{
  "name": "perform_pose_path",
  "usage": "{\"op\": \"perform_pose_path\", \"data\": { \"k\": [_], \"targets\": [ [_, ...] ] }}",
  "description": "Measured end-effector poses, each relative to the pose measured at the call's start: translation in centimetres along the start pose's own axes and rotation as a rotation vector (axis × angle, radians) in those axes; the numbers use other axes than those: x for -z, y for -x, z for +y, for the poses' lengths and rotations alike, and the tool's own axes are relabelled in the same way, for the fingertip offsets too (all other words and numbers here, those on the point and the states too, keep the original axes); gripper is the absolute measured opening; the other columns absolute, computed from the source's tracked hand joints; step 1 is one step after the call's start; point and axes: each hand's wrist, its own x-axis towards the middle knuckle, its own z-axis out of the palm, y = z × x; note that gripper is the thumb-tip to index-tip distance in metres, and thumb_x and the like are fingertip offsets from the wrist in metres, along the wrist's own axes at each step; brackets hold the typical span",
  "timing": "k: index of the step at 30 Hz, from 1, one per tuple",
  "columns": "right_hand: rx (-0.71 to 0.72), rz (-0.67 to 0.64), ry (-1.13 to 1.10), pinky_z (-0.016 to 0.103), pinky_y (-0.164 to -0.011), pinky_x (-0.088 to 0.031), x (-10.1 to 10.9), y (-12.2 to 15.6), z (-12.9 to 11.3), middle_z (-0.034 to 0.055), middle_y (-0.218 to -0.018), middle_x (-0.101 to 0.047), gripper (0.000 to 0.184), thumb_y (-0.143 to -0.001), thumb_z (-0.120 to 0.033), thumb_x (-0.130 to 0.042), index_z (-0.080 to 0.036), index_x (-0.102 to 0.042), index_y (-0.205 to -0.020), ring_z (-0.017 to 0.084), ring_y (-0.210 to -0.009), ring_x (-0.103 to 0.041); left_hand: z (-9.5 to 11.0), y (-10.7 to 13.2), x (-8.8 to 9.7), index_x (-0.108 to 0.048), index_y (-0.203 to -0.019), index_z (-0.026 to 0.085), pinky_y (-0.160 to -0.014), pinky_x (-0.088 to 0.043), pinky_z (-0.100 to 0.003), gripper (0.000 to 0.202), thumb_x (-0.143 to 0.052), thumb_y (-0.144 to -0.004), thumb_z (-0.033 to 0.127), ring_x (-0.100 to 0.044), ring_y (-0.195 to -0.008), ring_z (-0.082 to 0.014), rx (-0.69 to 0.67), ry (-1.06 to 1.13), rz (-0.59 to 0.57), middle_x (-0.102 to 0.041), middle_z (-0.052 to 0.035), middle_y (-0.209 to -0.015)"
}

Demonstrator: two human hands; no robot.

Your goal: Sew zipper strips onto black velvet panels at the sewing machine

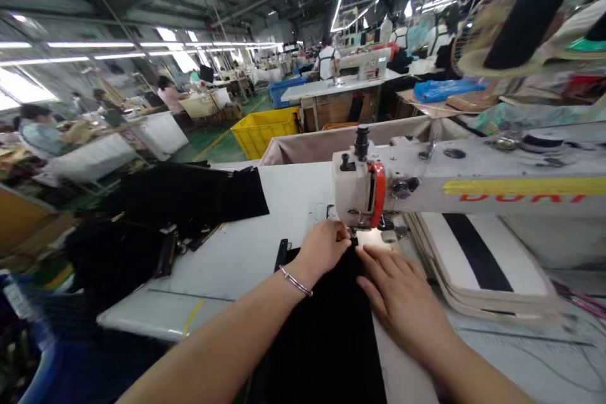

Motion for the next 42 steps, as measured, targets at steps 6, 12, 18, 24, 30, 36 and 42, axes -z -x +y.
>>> {"op": "perform_pose_path", "data": {
  "k": [6, 12, 18, 24, 30, 36, 42],
  "targets": [
    [0.002, 0.008, -0.001, 0.046, -0.099, -0.036, -0.2, -0.3, -0.1, 0.0077, -0.138, -0.05, 0.052, -0.098, -0.045, -0.041, -0.021, -0.039, -0.143, 0.027, -0.124, -0.044, 0.1, -0.4, -0.5, -0.065, -0.076, 0.018, -0.069, -0.046, -0.025, 0.008, -0.058, -0.077, 0.016, -0.062, -0.074, -0.017, 0.034, -0.027, 0.033, -0.068, -0.0026, -0.08],
    [-0.009, 0.021, 0.012, 0.047, -0.099, -0.036, -0.2, -0.4, -0.2, 0.0094, -0.136, -0.051, 0.053, -0.097, -0.044, -0.041, -0.019, -0.039, -0.143, 0.028, -0.119, -0.047, 0.3, -0.4, -0.3, -0.065, -0.076, 0.018, -0.066, -0.045, -0.025, 0.009, -0.056, -0.077, 0.015, -0.063, -0.073, -0.0173, 0.019, -0.052, 0.015, -0.068, -0.0023, -0.078],
    [-0.008, 0.017, 0.008, 0.048, -0.098, -0.036, -0.1, -0.4, -0.1, 0.0098, -0.137, -0.051, 0.053, -0.097, -0.045, -0.042, -0.019, -0.039, -0.143, 0.029, -0.119, -0.047, 0.2, -0.6, -0.6, -0.064, -0.076, 0.017, -0.064, -0.044, -0.026, 0.009, -0.055, -0.078, 0.016, -0.062, -0.073, -0.0174, 0.039, -0.087, 0.024, -0.068, -0.0035, -0.08],
    [-0.011, 0.022, 0.006, 0.048, -0.098, -0.037, -0.1, -0.4, 0.0, 0.0094, -0.138, -0.05, 0.053, -0.096, -0.044, -0.043, -0.021, -0.039, -0.143, 0.029, -0.12, -0.047, 0.7, -0.6, -0.6, -0.064, -0.08, 0.017, -0.072, -0.049, -0.03, 0.008, -0.056, -0.081, 0.014, -0.063, -0.079, -0.0196, 0.041, -0.139, 0.05, -0.067, -0.005, -0.084],
    [0.014, 0.027, -0.017, 0.046, -0.101, -0.036, -0.2, -0.2, 0.1, 0.0075, -0.135, -0.053, 0.048, -0.096, -0.045, -0.044, -0.022, -0.046, -0.138, 0.027, -0.121, -0.047, 1.2, 3.1, 0.3, -0.06, -0.107, 0.017, -0.107, -0.041, -0.039, 0.018, -0.056, -0.09, 0.016, -0.054, -0.117, -0.0215, -0.292, -0.243, -0.012, -0.062, -0.0066, -0.118],
    [-0.004, 0.048, 0.022, 0.047, -0.102, -0.036, -0.4, -0.3, 0.0, 0.0075, -0.137, -0.052, 0.047, -0.096, -0.04, -0.044, -0.022, -0.045, -0.139, 0.027, -0.124, -0.046, -0.1, 3.7, 0.0, -0.056, -0.122, 0.015, -0.117, -0.032, -0.04, 0.028, -0.048, -0.096, 0.017, -0.047, -0.129, -0.0195, -0.358, -0.277, -0.054, -0.058, -0.0066, -0.131],
    [0.015, 0.053, 0.025, 0.047, -0.104, -0.036, -0.6, -0.3, 0.0, 0.008, -0.138, -0.052, 0.047, -0.095, -0.039, -0.046, -0.022, -0.046, -0.139, 0.026, -0.124, -0.046, -0.4, 3.4, -0.2, -0.058, -0.121, 0.015, -0.117, -0.032, -0.037, 0.027, -0.048, -0.096, 0.018, -0.048, -0.127, -0.0176, -0.37, -0.253, -0.056, -0.06, -0.0049, -0.128]
  ]
}}
